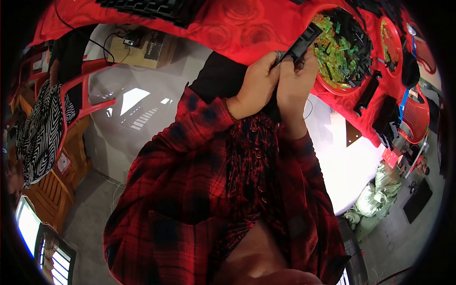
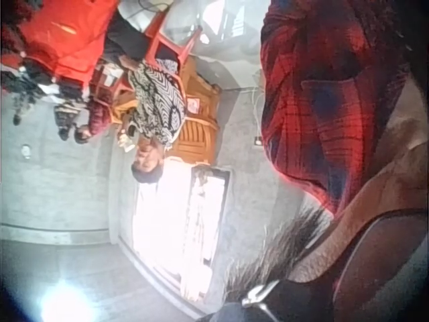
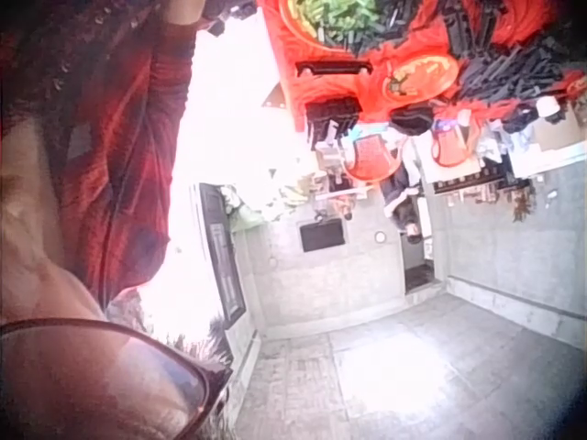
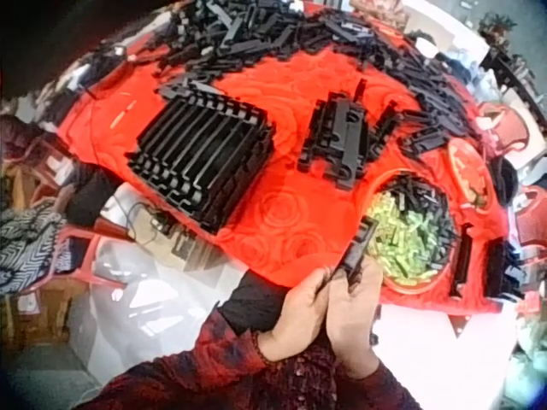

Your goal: The person assembles components by inserting small plastic pieces into black plastic frames by hand and adding them to a stack. The person then assists with opening a large plastic bag before assembling additional plastic frames.

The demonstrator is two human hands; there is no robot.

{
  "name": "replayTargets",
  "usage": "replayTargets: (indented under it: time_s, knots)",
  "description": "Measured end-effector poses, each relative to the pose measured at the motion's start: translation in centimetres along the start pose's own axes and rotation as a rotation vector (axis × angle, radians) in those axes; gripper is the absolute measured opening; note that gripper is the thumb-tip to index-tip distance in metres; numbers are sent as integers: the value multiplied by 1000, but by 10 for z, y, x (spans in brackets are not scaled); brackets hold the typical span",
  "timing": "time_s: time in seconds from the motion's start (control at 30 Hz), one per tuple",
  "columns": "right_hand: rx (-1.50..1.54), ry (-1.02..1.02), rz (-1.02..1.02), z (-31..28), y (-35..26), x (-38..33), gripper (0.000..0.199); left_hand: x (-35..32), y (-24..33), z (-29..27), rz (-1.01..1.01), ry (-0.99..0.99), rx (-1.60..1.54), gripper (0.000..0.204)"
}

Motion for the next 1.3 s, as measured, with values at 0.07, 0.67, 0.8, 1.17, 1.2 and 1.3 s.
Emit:
replayTargets:
  time_s: [0.07, 0.67, 0.8, 1.17, 1.2, 1.3]
  knots:
    - [-121, -7, -44, 1, -8, 0, 25, -1, -1, 1, 7, 2, -74, 13]
    - [-449, -107, -102, 11, -28, 8, 45, 4, -15, 4, -68, 34, -403, 13]
    - [-388, -149, -94, 8, -30, 7, 43, 6, -13, 9, -70, -49, -533, 14]
    - [160, -34, -52, -27, -25, 35, 46, 5, -3, 4, -132, -40, -209, 14]
    - [484, -52, 6, -20, -26, 41, 48, 5, -1, 5, -114, -40, -198, 14]
    - [648, -72, 61, -6, -27, 49, 49, 4, 1, 1, -118, -33, -154, 15]
Point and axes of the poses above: each hand's wrist, its own x-axis towards the middle knuckle, its own z-axis out of the palm, y = z × x, the point moved 10 cm from there along x, towards the middle knuckle, and after that the axes turned 7 degrees about -y, right-handed, at the moved point
